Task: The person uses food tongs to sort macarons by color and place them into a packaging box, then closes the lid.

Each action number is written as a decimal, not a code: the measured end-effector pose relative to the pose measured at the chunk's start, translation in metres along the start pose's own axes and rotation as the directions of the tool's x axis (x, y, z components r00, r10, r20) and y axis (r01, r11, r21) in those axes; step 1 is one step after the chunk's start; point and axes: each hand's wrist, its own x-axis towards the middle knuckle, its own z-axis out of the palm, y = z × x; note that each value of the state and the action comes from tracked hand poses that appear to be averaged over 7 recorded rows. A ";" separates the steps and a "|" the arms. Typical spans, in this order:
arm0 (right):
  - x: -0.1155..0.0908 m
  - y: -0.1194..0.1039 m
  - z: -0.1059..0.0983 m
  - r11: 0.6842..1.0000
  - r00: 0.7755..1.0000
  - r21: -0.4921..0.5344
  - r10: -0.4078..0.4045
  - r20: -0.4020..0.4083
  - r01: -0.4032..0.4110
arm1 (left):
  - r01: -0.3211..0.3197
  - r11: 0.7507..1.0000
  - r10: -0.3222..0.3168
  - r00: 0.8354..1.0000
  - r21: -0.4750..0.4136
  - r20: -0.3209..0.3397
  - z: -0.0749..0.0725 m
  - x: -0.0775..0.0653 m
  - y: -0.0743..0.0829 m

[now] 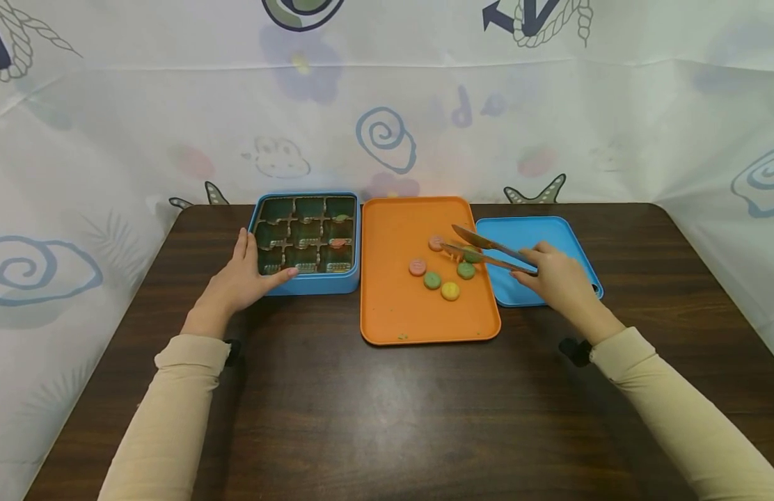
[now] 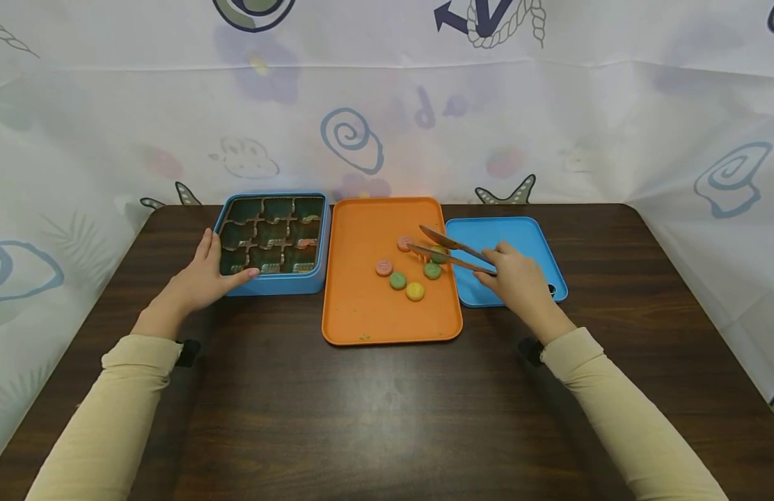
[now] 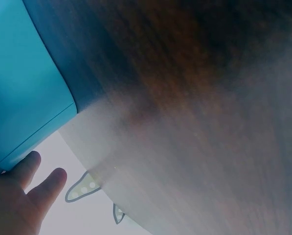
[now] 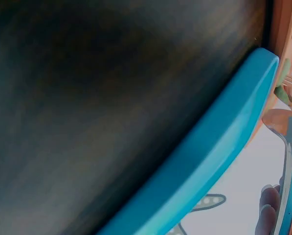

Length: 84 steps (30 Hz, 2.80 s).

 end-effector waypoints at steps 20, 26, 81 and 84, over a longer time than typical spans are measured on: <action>-0.001 0.002 0.003 0.999 0.999 0.029 0.032 0.032 -0.033 | 0.002 1.000 -0.002 1.000 0.003 0.004 0.000 0.001 -0.002; -0.001 0.002 0.003 1.000 1.000 0.008 0.020 0.009 -0.020 | 0.002 1.000 -0.002 1.000 0.002 0.006 -0.001 0.000 -0.001; 0.089 -0.112 -0.022 0.965 0.933 0.029 -0.244 -0.265 0.261 | -0.005 1.000 0.005 0.999 -0.018 -0.032 0.003 0.000 -0.004; 0.099 -0.122 -0.015 0.961 0.930 0.046 -0.252 -0.266 0.273 | -0.006 1.000 0.006 1.000 -0.016 -0.029 0.004 -0.001 -0.004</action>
